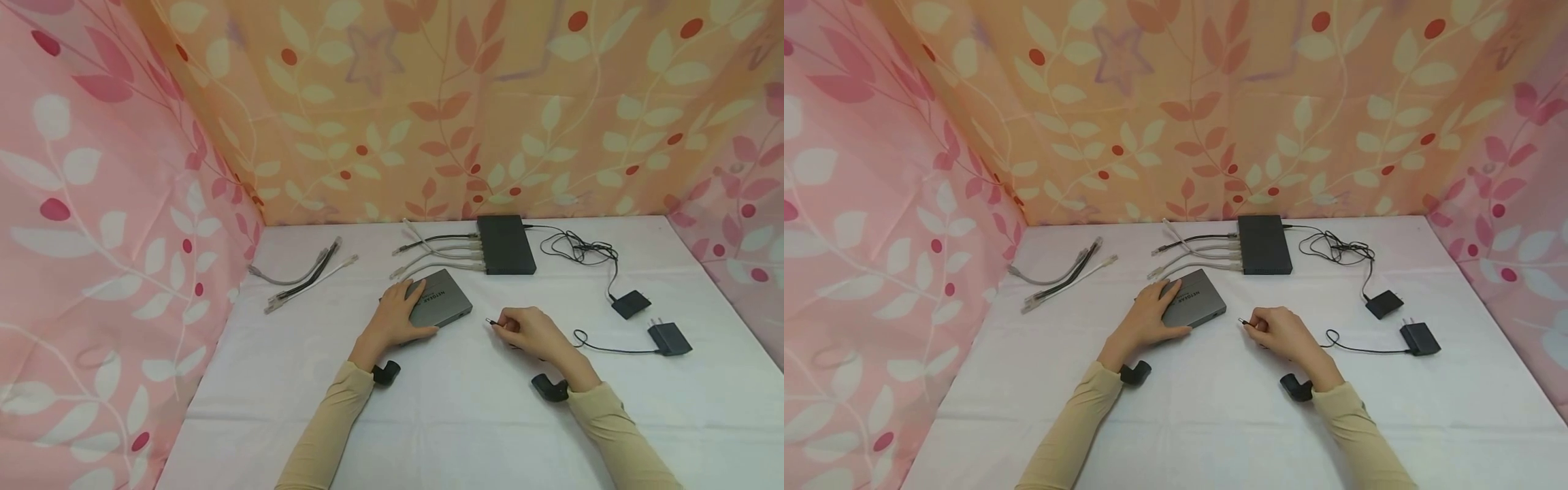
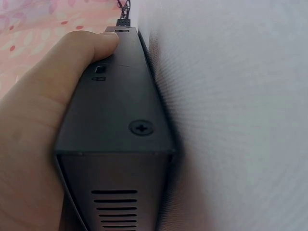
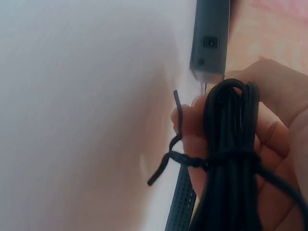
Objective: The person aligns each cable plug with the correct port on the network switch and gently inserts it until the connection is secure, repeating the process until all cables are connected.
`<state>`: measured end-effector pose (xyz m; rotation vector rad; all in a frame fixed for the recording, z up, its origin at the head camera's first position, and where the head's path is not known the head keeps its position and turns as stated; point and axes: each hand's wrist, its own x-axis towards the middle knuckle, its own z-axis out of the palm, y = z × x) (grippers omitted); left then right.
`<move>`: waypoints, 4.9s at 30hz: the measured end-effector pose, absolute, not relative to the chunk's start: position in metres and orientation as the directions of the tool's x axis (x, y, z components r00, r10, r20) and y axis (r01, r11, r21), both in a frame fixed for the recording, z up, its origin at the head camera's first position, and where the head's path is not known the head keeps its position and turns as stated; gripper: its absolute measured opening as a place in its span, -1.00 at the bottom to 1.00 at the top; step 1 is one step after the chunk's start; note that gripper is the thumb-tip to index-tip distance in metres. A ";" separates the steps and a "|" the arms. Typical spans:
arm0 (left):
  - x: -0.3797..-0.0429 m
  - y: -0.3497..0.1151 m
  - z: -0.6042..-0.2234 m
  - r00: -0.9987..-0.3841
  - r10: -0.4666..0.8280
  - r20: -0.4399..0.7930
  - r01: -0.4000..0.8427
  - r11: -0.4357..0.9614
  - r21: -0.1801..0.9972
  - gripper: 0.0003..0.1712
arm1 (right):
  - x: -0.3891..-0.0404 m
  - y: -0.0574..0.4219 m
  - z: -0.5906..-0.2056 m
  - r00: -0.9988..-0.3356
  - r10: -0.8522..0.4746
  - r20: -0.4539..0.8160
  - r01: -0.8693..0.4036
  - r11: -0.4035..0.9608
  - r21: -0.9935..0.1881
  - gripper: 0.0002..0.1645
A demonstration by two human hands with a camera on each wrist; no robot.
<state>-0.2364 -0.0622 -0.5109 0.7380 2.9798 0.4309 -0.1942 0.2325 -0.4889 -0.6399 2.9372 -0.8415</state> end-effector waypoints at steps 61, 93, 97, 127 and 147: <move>-0.239 -0.064 -0.516 -0.838 0.539 0.086 0.545 0.817 0.189 0.17 | -0.206 0.177 -0.513 -0.946 -0.297 0.126 -0.297 0.645 -0.705 -0.81; -0.239 -0.064 -0.510 -0.779 0.607 0.160 0.624 0.726 0.289 -0.01 | -0.209 0.173 -0.517 -0.966 -0.205 0.160 -0.253 0.593 -0.764 -0.80; -0.239 -0.064 -0.510 -0.778 0.607 0.161 0.626 0.728 0.281 -0.02 | -0.211 0.173 -0.516 -0.966 -0.209 0.154 -0.251 0.600 -0.760 -0.79; -0.239 -0.117 -0.474 -0.735 0.660 -0.154 0.439 0.636 0.635 0.14 | -0.214 0.191 -0.510 -0.907 -0.347 0.240 -0.413 0.615 -0.671 -0.58; -0.234 -0.091 -0.481 -0.768 0.636 -0.072 0.512 0.678 0.527 0.11 | -0.221 0.195 -0.510 -0.883 -0.358 0.305 -0.470 0.652 -0.595 -0.57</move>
